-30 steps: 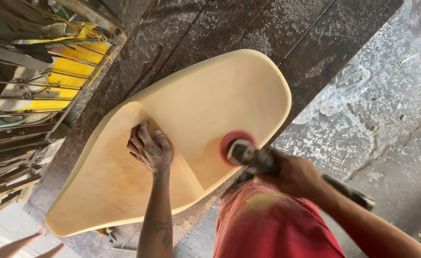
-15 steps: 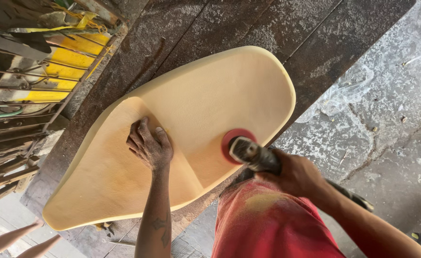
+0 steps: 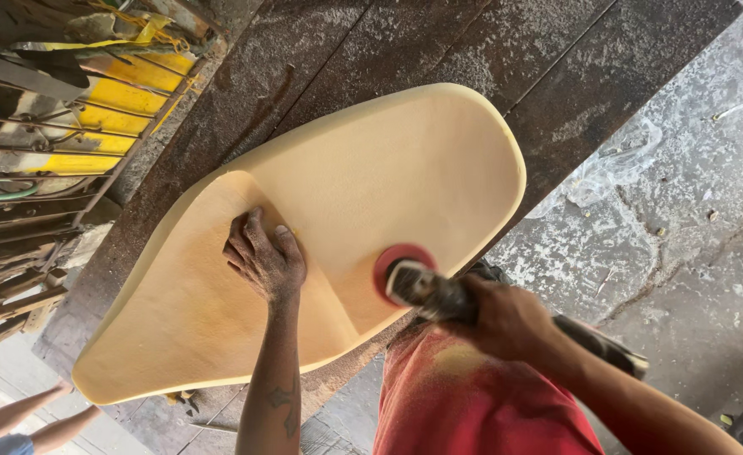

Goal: The person uses a power sander with a red disc to smooth the surface of a large yellow surfboard blank resting on a wooden workbench. They move the sander along the board's length and edges while holding it steady with the other hand.

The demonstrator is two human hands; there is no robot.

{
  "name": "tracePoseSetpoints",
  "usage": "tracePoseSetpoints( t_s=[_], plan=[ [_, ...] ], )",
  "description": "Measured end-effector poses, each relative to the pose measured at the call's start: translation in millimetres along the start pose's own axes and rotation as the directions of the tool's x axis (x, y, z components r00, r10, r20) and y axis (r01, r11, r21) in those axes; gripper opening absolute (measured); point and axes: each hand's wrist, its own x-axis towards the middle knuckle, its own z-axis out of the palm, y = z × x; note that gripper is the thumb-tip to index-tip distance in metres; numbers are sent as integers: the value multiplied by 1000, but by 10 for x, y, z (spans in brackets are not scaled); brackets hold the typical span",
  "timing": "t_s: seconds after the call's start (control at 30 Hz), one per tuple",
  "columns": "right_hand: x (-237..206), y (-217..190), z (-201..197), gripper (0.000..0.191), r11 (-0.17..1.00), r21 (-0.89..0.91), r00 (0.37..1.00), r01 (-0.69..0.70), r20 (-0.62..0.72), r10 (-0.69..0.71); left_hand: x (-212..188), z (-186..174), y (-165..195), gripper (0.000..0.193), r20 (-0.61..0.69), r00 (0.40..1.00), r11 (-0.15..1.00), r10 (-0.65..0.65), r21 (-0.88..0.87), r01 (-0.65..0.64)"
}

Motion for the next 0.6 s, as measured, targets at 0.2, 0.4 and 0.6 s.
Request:
tracePoseSetpoints(
  t_s=[0.2, 0.4, 0.6],
  plan=[
    [-21, -190, 117, 65, 992, -2, 990, 128, 54, -128, -24, -7, -10, 50, 5, 1000, 1000, 0, -13, 0],
    [95, 119, -6, 70, 1000, 17, 1000, -20, 16, 20, -41, 9, -44, 50, 7, 1000, 1000, 13, 4, -13],
    [180, 481, -278, 66, 983, 88, 982, -162, -82, 169, -54, 34, -69, 49, 11, 1000, 1000, 11, 10, -11]
  ],
)
